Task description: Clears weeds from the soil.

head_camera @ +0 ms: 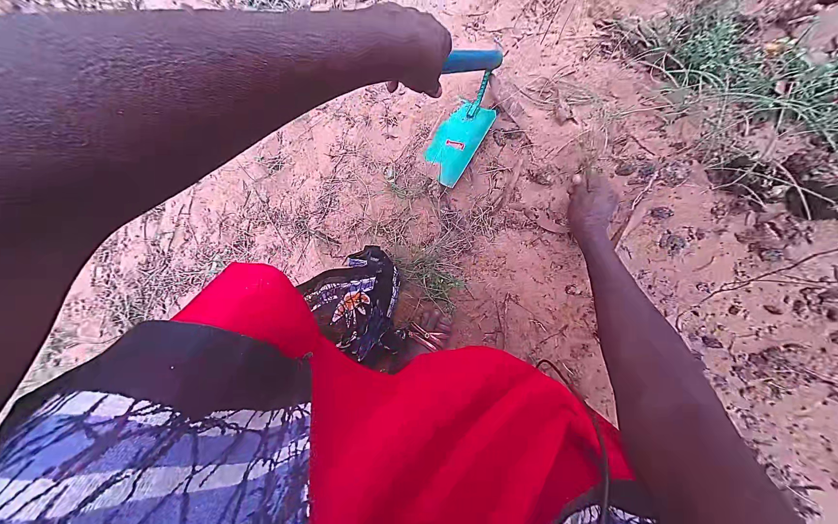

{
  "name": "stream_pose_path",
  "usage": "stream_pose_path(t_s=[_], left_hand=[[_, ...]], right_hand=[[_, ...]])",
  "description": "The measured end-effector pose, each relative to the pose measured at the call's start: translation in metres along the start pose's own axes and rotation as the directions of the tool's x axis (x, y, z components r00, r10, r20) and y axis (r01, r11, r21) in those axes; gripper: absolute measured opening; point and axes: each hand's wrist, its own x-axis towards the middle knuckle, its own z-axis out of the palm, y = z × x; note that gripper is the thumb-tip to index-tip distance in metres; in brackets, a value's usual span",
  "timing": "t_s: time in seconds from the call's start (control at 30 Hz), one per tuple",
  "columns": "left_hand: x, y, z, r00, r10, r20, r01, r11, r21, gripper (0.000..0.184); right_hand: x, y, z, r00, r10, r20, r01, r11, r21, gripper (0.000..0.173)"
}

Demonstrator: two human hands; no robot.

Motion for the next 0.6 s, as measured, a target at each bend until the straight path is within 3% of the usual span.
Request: stream_pose_path(t_s=[0.07, 0.17, 0.23, 0.3, 0.37, 0.43, 0.53, 0.6], left_hand=[[0.001, 0.005, -0.003, 1.000, 0.003, 0.017, -0.004, 0.998, 0.056, 0.046], [-0.001, 0.005, -0.002, 1.000, -0.002, -0.012, 0.003, 0.993, 0.115, 0.043], [-0.003, 0.004, 0.006, 0.996, 0.004, -0.085, 0.010, 0.987, 0.159, 0.039], [-0.007, 0.008, 0.013, 0.989, -0.017, -0.145, 0.045, 0.980, 0.193, 0.035], [-0.007, 0.012, 0.016, 0.982, -0.033, -0.187, 0.070, 0.979, 0.193, 0.033], [-0.005, 0.020, 0.020, 0.975, -0.071, -0.212, 0.111, 0.978, 0.179, 0.035], [0.004, 0.033, 0.020, 0.973, -0.077, -0.219, 0.125, 0.968, 0.216, 0.029], [0.009, 0.035, 0.017, 0.974, -0.061, -0.220, 0.115, 0.964, 0.242, 0.026]], right_hand=[[-0.006, 0.002, 0.004, 0.996, 0.070, -0.051, -0.063, 0.991, 0.120, 0.046], [-0.027, 0.009, 0.015, 0.991, 0.076, -0.112, -0.039, 0.954, 0.298, 0.041], [-0.080, 0.003, 0.027, 1.000, -0.014, -0.028, 0.020, 0.972, 0.233, 0.039], [-0.128, 0.000, 0.050, 0.980, -0.125, 0.152, 0.094, 0.977, 0.192, 0.036], [-0.142, 0.001, 0.067, 0.966, -0.224, 0.128, 0.185, 0.948, 0.258, 0.033], [-0.123, 0.001, 0.060, 0.979, -0.202, -0.013, 0.198, 0.944, 0.266, 0.031], [-0.062, -0.001, 0.019, 0.981, -0.104, -0.161, 0.124, 0.985, 0.117, 0.033], [-0.010, -0.007, -0.004, 0.983, -0.079, -0.167, 0.076, 0.997, -0.024, 0.049]])
